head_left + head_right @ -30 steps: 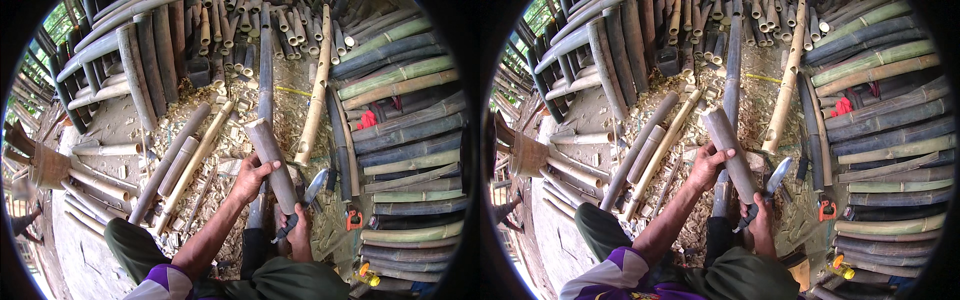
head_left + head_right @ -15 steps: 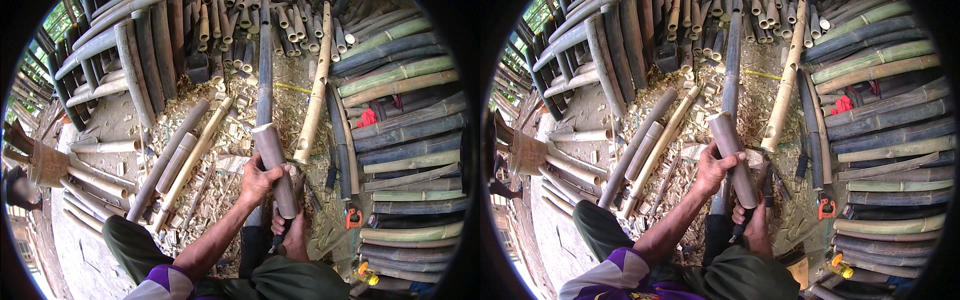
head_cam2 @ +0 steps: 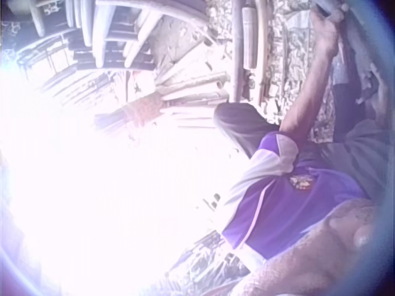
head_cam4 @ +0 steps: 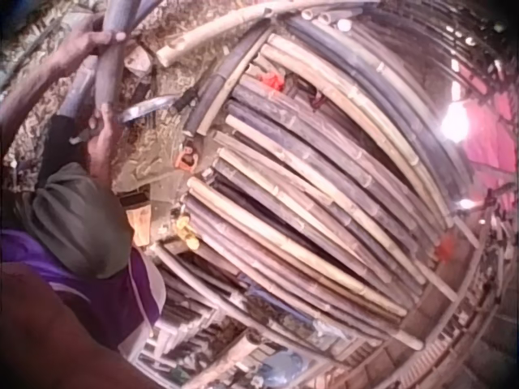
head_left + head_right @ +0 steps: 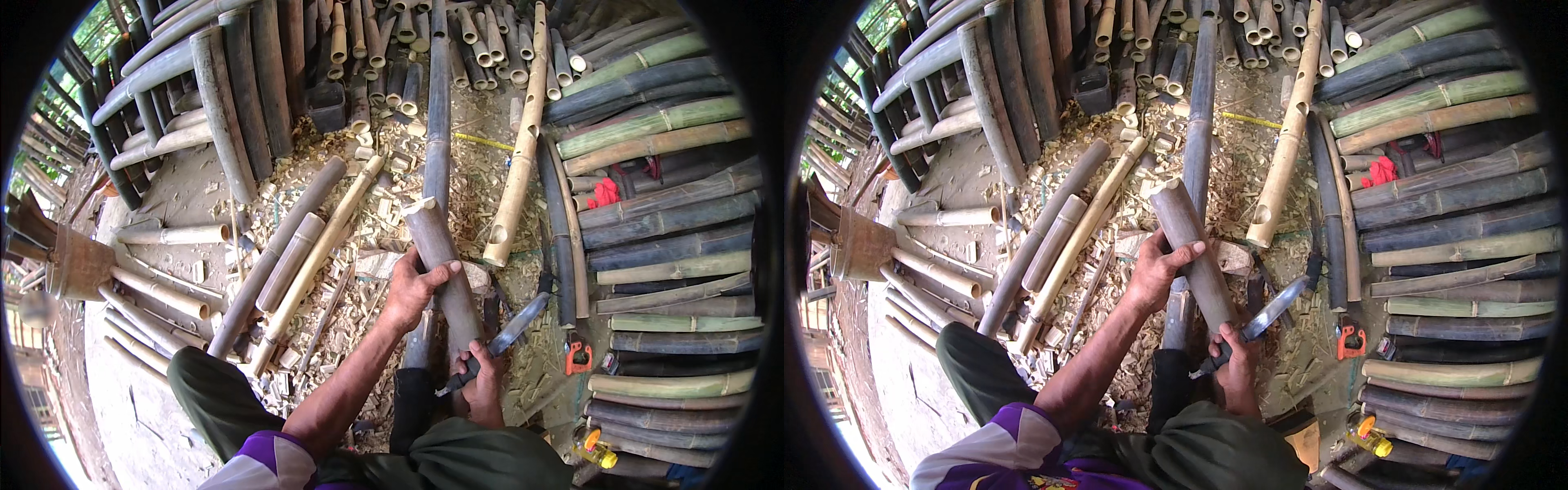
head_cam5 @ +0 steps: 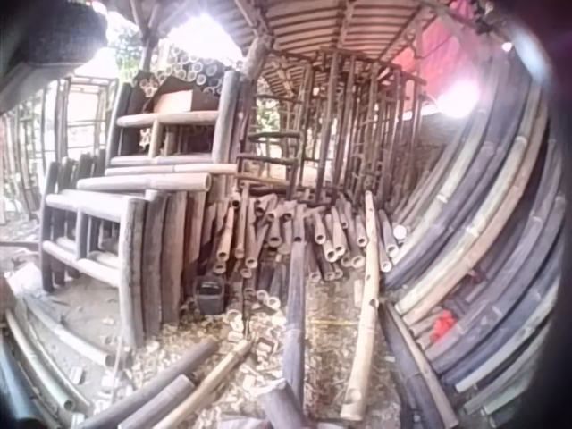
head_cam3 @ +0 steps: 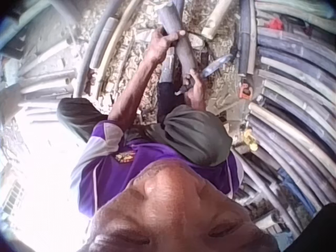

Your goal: The person sits on the floor and uses a knife and a wooden mallet to carve and shape a long bamboo pole. They repeatedly strike the knife with the mallet to cut into the bamboo and then use the knife to shave and smooth the surface.

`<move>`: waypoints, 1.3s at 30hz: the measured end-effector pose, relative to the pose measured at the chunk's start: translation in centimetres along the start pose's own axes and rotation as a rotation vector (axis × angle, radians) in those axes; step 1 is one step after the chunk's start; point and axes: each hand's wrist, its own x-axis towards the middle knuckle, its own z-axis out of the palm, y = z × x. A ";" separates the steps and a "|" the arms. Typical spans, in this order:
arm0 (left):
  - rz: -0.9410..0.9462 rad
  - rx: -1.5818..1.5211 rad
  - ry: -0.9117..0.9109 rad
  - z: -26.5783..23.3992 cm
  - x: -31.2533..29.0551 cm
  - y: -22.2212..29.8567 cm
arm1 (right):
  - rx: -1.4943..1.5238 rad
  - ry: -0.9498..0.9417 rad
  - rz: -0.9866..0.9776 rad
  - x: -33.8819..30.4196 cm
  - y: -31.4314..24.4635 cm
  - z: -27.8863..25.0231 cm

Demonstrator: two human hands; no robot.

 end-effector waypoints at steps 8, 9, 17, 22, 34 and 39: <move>-0.012 -0.046 -0.075 -1.0 0.3 -0.8 | -0.129 -0.018 -0.076 0.3 -0.5 -0.1; -0.004 -0.053 -0.077 -1.0 0.4 -0.9 | -0.136 -0.029 -0.081 0.3 -0.5 -0.2; -0.025 -0.443 -0.234 -0.3 0.3 1.5 | 0.151 -0.275 0.270 0.9 -0.5 -2.9; 0.019 -0.330 -0.340 0.4 0.5 2.8 | -0.061 -0.130 0.351 1.1 0.7 -3.8; 0.629 0.756 -0.410 11.0 -10.1 -0.6 | -1.382 -0.365 -0.510 3.8 -4.1 -1.7; 0.723 0.742 -0.287 9.9 -8.3 0.0 | -1.647 -0.610 -0.523 6.5 -6.7 1.9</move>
